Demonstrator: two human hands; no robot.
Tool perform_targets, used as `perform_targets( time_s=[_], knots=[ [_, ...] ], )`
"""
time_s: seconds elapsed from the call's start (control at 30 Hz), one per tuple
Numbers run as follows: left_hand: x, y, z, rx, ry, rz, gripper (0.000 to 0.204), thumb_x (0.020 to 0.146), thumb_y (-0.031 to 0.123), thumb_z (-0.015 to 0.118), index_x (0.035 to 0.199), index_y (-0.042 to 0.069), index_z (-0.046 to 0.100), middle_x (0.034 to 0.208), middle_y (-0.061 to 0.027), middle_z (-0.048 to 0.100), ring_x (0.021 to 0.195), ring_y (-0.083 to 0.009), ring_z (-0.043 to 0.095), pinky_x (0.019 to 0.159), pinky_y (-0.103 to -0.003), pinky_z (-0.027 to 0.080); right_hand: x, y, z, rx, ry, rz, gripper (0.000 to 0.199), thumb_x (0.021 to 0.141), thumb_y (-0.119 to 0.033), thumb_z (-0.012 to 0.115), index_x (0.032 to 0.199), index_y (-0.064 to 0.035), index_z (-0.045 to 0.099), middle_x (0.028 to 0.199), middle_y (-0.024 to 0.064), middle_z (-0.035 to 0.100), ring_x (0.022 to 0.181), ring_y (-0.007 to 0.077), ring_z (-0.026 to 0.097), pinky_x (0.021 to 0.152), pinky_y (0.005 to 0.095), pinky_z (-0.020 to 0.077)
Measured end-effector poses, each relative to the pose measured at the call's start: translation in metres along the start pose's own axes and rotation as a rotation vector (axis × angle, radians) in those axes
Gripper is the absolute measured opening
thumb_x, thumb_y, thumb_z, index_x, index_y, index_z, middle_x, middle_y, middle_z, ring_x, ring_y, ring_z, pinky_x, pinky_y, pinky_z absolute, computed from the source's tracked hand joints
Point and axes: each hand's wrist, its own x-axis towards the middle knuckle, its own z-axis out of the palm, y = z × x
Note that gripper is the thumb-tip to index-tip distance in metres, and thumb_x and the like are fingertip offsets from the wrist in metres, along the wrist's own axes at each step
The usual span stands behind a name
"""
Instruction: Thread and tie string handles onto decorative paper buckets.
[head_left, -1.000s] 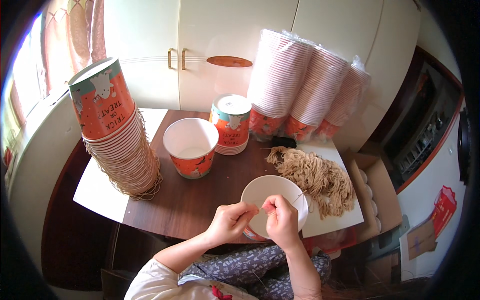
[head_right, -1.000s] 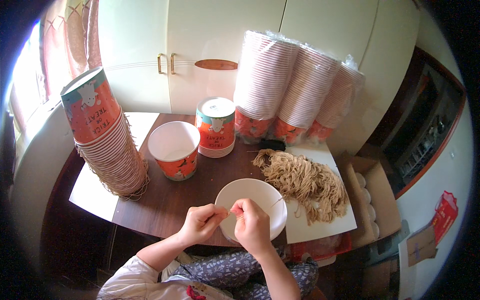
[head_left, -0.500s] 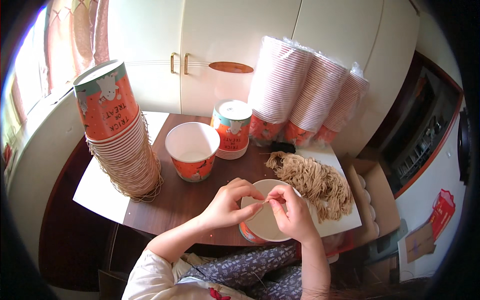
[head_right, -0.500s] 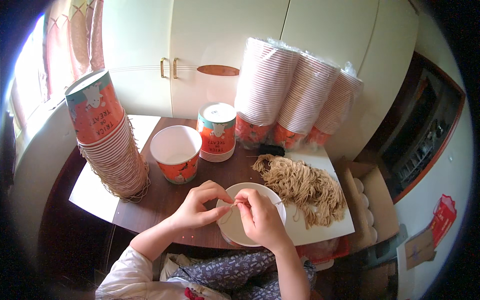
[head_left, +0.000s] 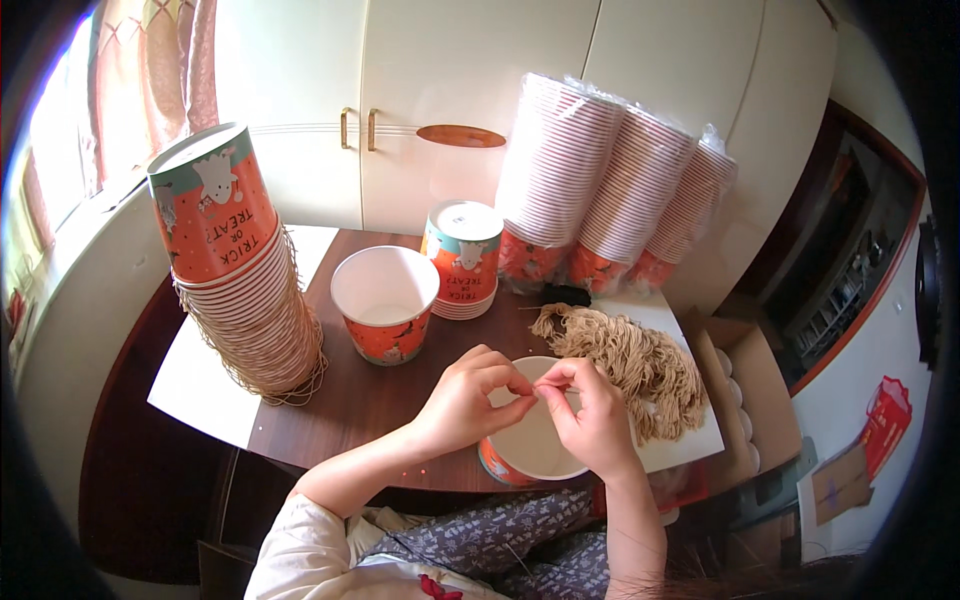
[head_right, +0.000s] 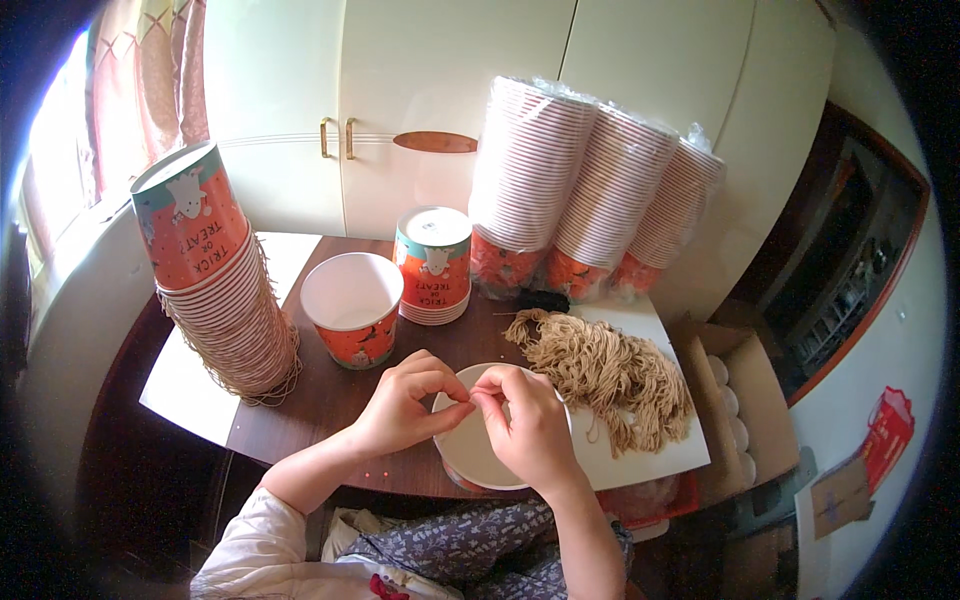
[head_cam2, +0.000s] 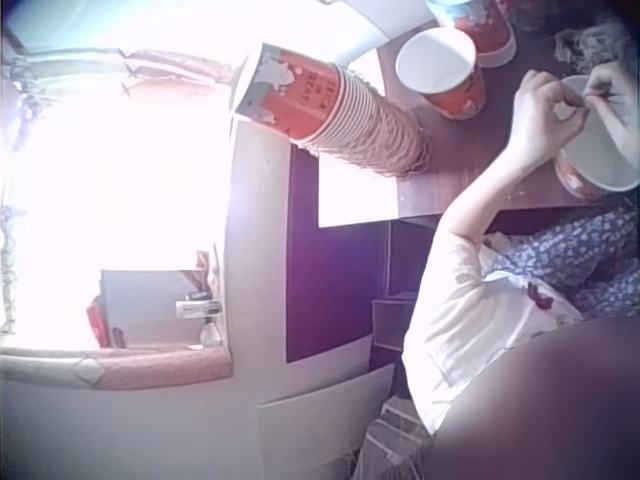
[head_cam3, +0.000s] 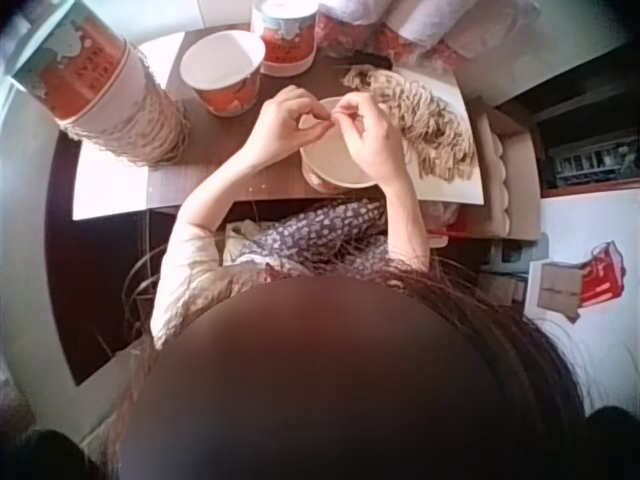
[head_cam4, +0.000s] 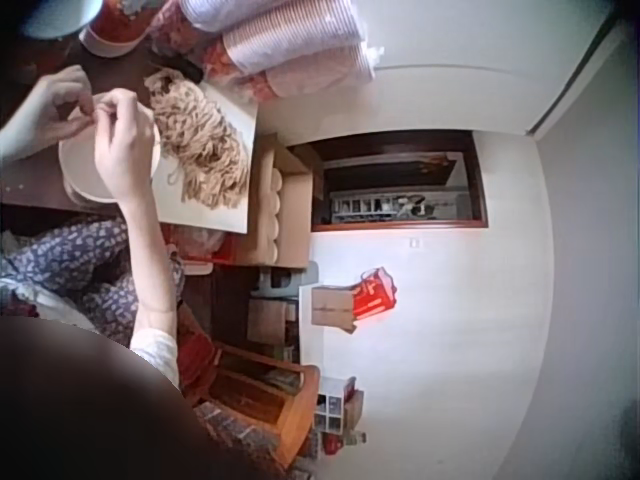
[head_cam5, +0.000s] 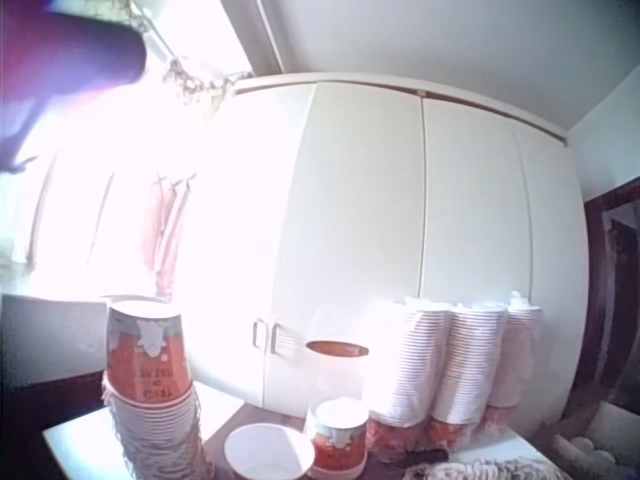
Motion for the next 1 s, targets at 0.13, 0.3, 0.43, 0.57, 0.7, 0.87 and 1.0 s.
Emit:
perform_targets(
  time_s=[0.13, 0.3, 0.43, 0.57, 0.7, 0.87, 1.0],
  knots=[
    [0.000, 0.001, -0.003, -0.002, -0.044, -0.035, 0.011, 0.066, 0.007, 0.071, 0.072, 0.003, 0.062, 0.075, -0.0039, 0.060, 0.074, -0.0182, 0.054, 0.061, -0.029, 0.045, 0.000, -0.001, 0.007, -0.147, 0.079, -0.110, 0.017, 0.074, -0.001, 0.063, 0.083, -0.0057, 0.050, 0.075, 0.0061, 0.058, 0.071, 0.0259, 0.057, 0.068, 0.0359, 0.0432],
    [0.001, 0.001, -0.008, -0.033, -0.101, -0.096, 0.012, 0.068, 0.010, 0.070, 0.071, 0.004, 0.060, 0.073, -0.0056, 0.060, 0.074, -0.0219, 0.054, 0.065, -0.032, 0.046, -0.002, 0.001, 0.014, -0.218, 0.132, -0.196, 0.018, 0.073, 0.001, 0.061, 0.082, -0.0065, 0.049, 0.073, 0.0054, 0.056, 0.070, 0.0261, 0.056, 0.069, 0.0368, 0.0424],
    [0.002, -0.001, -0.014, -0.074, -0.173, -0.146, 0.013, 0.070, 0.012, 0.069, 0.073, 0.004, 0.060, 0.073, -0.0062, 0.059, 0.074, -0.0214, 0.054, 0.066, -0.032, 0.046, -0.002, 0.000, 0.019, -0.227, 0.159, -0.220, 0.016, 0.074, 0.004, 0.059, 0.081, -0.0057, 0.048, 0.074, 0.0053, 0.058, 0.070, 0.0272, 0.054, 0.065, 0.0362, 0.0424],
    [-0.003, -0.010, -0.016, -0.083, -0.236, -0.085, 0.013, 0.071, 0.013, 0.068, 0.074, 0.004, 0.061, 0.073, -0.0061, 0.059, 0.075, -0.0213, 0.054, 0.066, -0.033, 0.046, -0.001, 0.001, 0.019, -0.239, 0.234, -0.194, 0.016, 0.072, 0.005, 0.057, 0.080, -0.0062, 0.049, 0.074, 0.0068, 0.055, 0.070, 0.0271, 0.053, 0.067, 0.0373, 0.0414],
    [-0.018, -0.016, -0.022, -0.123, -0.314, -0.247, 0.013, 0.072, 0.014, 0.068, 0.073, 0.004, 0.060, 0.073, -0.0045, 0.058, 0.074, -0.0207, 0.054, 0.072, -0.035, 0.045, 0.002, 0.010, 0.007, -0.157, 0.285, -0.078, 0.014, 0.073, 0.005, 0.056, 0.080, -0.0051, 0.049, 0.075, 0.0071, 0.055, 0.071, 0.0271, 0.053, 0.065, 0.0373, 0.0413],
    [-0.039, -0.032, -0.021, -0.107, -0.320, -0.221, 0.013, 0.073, 0.016, 0.069, 0.076, 0.006, 0.062, 0.086, -0.0062, 0.051, 0.089, -0.0208, 0.050, 0.088, -0.034, 0.038, 0.006, 0.021, -0.003, -0.166, 0.372, 0.008, 0.012, 0.077, 0.007, 0.053, 0.081, -0.0040, 0.049, 0.075, 0.0075, 0.054, 0.070, 0.0258, 0.053, 0.065, 0.0341, 0.0428],
    [-0.047, -0.040, -0.017, -0.286, -0.376, -0.262, 0.013, 0.075, 0.018, 0.069, 0.078, 0.007, 0.063, 0.095, -0.0069, 0.044, 0.096, -0.0196, 0.045, 0.089, -0.031, 0.036, 0.012, 0.028, -0.008, -0.152, 0.432, -0.041, 0.009, 0.082, 0.005, 0.053, 0.083, -0.0014, 0.047, 0.075, 0.0080, 0.055, 0.069, 0.0223, 0.056, 0.062, 0.0309, 0.0454]
  ],
)
